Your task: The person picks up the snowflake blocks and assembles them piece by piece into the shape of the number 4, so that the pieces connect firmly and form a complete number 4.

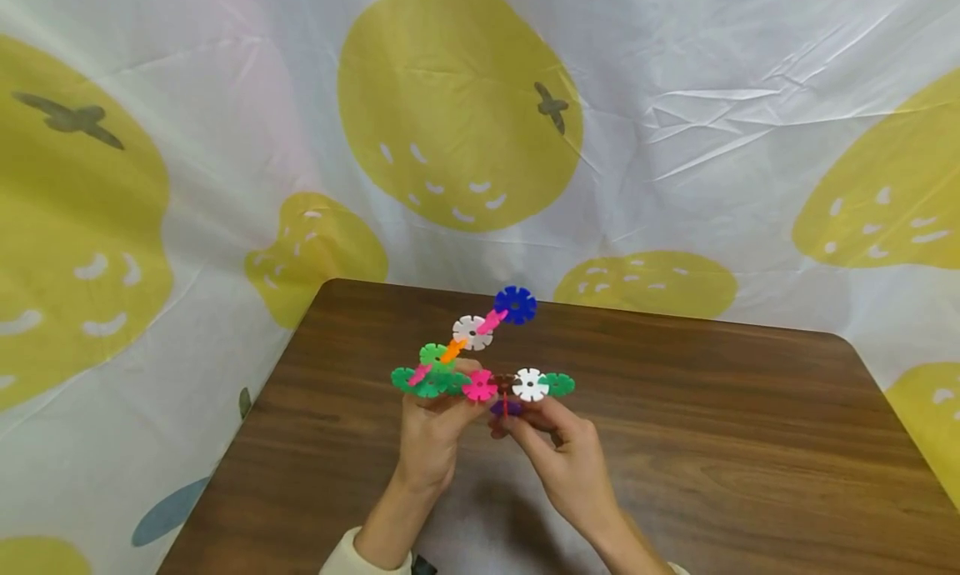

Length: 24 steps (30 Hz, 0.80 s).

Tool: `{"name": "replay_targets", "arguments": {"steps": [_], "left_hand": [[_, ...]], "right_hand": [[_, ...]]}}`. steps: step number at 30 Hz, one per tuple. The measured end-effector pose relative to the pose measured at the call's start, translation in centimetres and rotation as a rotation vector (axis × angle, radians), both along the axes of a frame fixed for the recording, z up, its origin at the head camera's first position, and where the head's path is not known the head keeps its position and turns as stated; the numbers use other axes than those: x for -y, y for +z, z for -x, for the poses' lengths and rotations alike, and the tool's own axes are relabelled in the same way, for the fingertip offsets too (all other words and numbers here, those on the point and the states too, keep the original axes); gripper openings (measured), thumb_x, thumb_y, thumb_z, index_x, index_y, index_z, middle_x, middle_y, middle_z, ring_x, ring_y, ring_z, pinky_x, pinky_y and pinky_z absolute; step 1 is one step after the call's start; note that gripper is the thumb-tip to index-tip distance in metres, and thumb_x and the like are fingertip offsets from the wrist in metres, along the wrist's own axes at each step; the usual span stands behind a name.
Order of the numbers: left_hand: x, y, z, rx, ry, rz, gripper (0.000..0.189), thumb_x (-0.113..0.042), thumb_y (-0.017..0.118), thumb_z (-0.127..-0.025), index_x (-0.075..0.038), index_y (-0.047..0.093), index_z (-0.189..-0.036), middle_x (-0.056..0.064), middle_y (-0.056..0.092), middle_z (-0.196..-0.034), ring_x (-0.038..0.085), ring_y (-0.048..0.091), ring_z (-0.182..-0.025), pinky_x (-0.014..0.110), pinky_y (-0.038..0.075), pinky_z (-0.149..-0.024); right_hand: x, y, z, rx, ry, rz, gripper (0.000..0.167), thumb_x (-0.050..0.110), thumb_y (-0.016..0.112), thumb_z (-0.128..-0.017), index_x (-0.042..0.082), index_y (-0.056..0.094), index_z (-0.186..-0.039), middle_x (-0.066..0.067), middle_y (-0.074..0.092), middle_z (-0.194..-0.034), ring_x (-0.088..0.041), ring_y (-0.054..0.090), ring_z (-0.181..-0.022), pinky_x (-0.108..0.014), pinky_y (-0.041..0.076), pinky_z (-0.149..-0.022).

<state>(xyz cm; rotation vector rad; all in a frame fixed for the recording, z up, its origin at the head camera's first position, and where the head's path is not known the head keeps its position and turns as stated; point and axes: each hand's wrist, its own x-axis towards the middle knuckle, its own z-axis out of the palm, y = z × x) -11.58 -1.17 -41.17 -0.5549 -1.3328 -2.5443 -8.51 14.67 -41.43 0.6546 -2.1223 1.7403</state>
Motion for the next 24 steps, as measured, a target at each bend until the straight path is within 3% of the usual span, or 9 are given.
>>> {"name": "replay_targets", "arguments": {"steps": [5, 11, 16, 24], "left_hand": [[0.3, 0.2, 0.1, -0.016, 0.000, -0.025, 0.031, 0.009, 0.075, -0.085, -0.014, 0.077, -0.104, -0.005, 0.075, -0.102, 0.009, 0.069, -0.095, 0.023, 0.059, -0.084], [1.0, 0.5, 0.3, -0.045, 0.022, -0.023, 0.032, 0.009, 0.075, -0.085, -0.017, 0.078, -0.104, -0.005, 0.075, -0.103, 0.010, 0.069, -0.098, 0.023, 0.059, -0.085], [1.3, 0.6, 0.2, -0.049, 0.011, -0.055, 0.031, 0.010, 0.076, -0.084, -0.014, 0.078, -0.104, -0.005, 0.075, -0.102, 0.010, 0.069, -0.097, 0.023, 0.059, -0.086], [1.4, 0.6, 0.2, -0.078, 0.007, -0.058, 0.032, 0.011, 0.076, -0.084, -0.014, 0.078, -0.104, -0.006, 0.075, -0.101, 0.009, 0.067, -0.097, 0.023, 0.059, -0.085]], "right_hand": [[-0.3, -0.3, -0.1, 0.003, -0.019, -0.068, 0.019, 0.000, 0.070, -0.095, 0.009, 0.071, -0.112, -0.006, 0.080, -0.089, -0.012, 0.077, -0.083, -0.023, 0.060, -0.083], [-1.4, -1.4, 0.7, 0.017, -0.165, -0.266, 0.022, 0.013, 0.077, -0.092, 0.019, 0.073, -0.113, 0.006, 0.078, -0.101, -0.010, 0.074, -0.095, -0.027, 0.059, -0.088], [-2.6, -3.3, 2.4, 0.043, -0.195, -0.411, 0.030, 0.016, 0.081, -0.089, 0.013, 0.072, -0.117, -0.002, 0.076, -0.110, -0.017, 0.072, -0.100, -0.038, 0.061, -0.087], [-3.4, -6.7, 4.6, 0.092, -0.146, -0.527, 0.036, 0.012, 0.081, -0.088, 0.006, 0.070, -0.121, -0.012, 0.072, -0.114, -0.030, 0.069, -0.100, -0.047, 0.059, -0.089]]}}
